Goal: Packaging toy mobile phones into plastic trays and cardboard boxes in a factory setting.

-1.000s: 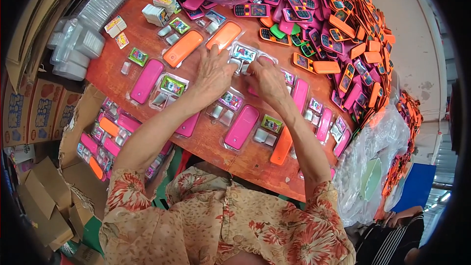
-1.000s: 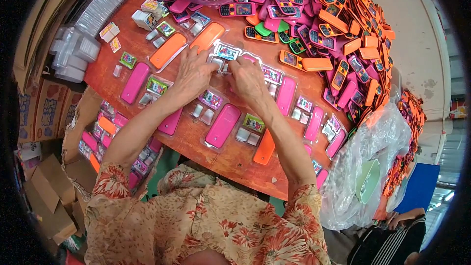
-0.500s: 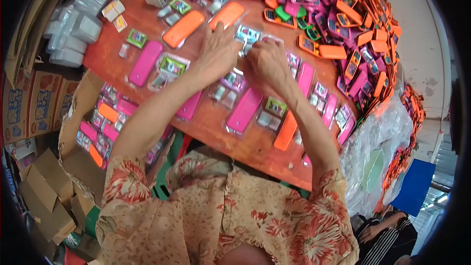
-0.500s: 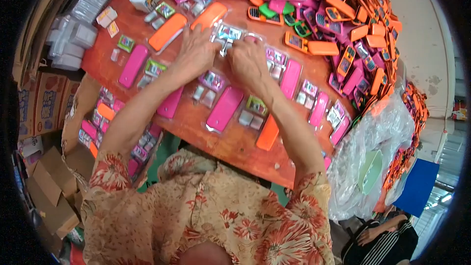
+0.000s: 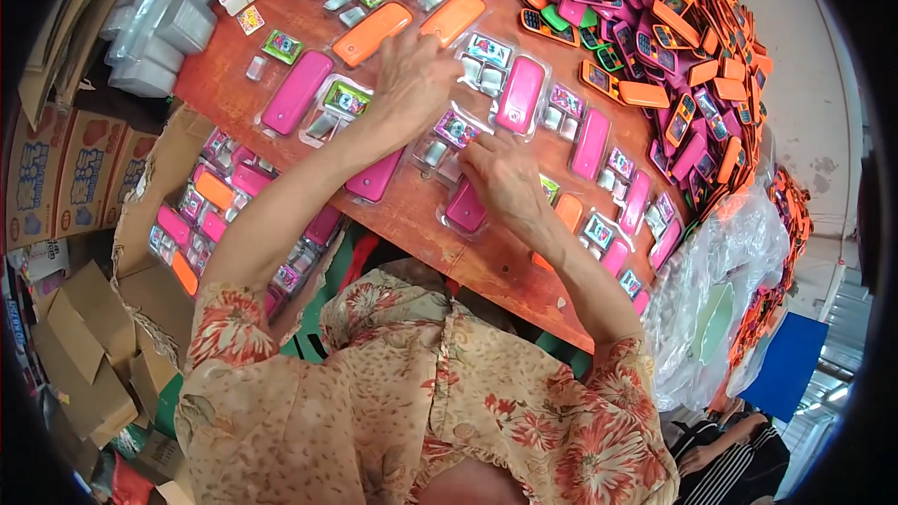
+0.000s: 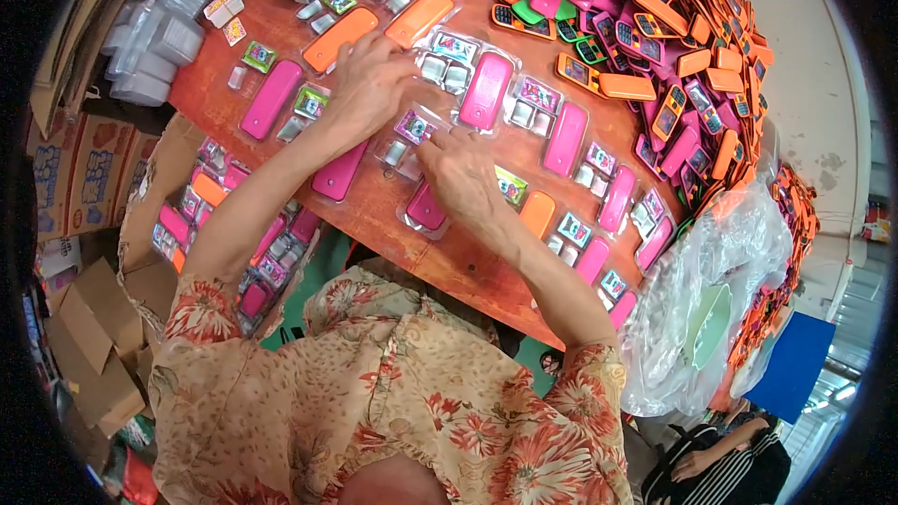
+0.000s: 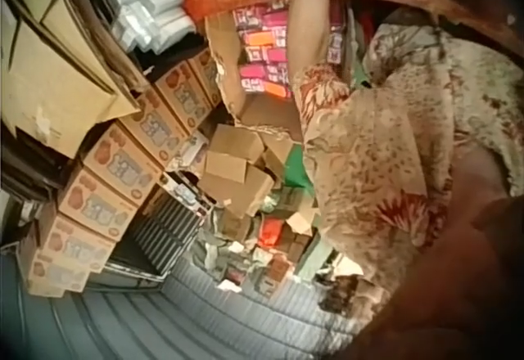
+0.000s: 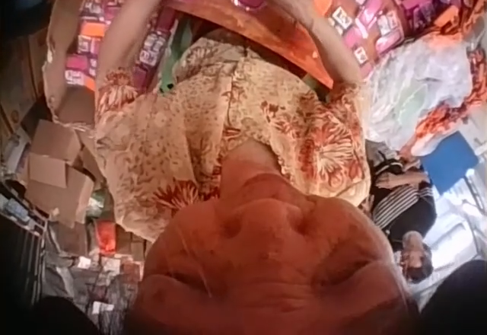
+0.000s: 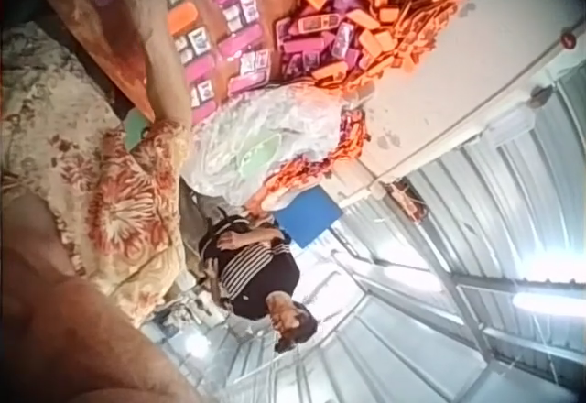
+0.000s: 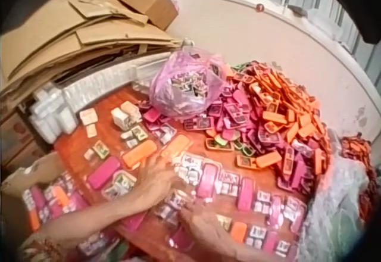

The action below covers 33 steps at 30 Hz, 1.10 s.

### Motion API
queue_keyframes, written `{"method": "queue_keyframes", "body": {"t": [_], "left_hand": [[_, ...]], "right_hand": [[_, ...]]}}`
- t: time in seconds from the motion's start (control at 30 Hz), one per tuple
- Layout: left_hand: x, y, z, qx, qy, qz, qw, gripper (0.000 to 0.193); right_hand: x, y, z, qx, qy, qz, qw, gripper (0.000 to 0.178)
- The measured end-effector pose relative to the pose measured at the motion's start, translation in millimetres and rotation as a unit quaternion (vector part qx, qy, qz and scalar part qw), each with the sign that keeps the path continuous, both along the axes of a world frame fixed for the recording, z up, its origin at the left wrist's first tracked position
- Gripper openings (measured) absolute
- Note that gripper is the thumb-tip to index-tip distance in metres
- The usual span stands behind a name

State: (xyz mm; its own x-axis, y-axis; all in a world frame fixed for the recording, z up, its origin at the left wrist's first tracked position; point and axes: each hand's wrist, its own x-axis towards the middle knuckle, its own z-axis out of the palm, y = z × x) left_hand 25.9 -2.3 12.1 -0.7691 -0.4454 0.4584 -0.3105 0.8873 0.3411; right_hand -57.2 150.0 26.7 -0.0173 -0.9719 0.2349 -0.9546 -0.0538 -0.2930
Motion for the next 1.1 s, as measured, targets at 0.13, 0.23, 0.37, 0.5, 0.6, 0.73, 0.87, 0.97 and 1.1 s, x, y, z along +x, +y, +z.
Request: {"method": "queue_keyframes", "body": {"t": [0.13,0.23,0.37,0.5,0.6,0.73,0.87,0.97,1.1], "left_hand": [[36,19,16,0.001,0.077,-0.062,0.995,0.012],[51,33,16,-0.023,-0.007,-0.086,0.996,0.011],[52,42,13,-0.058,-0.029,-0.096,0.993,0.017],[49,39,8,-0.134,-0.093,-0.117,0.98,0.023],[57,34,-2,-0.09,-0.095,-0.12,0.984,0.023],[61,34,-2,-0.067,-0.089,-0.122,0.986,0.02],[64,46,3,-0.142,-0.155,-0.102,0.972,0.019],[60,50,4,-0.121,-0.189,-0.078,0.971,0.02],[65,50,3,-0.125,-0.199,-0.041,0.971,0.021]], "right_hand": [[2,-4,-3,0.019,0.059,0.008,0.998,0.008],[0,-5,-10,0.03,-0.034,-0.051,0.998,0.011],[10,-10,-10,0.037,-0.032,-0.07,0.996,0.011],[9,-23,-30,-0.171,0.004,-0.081,0.982,0.009],[16,-21,-32,-0.128,-0.002,-0.062,0.99,0.012],[20,-17,-34,-0.099,0.041,-0.075,0.991,0.014],[23,-14,-33,-0.076,0.055,-0.075,0.993,0.014],[20,-14,-34,-0.063,0.047,-0.077,0.994,0.015],[23,-18,-29,-0.063,0.054,-0.067,0.994,0.016]]}}
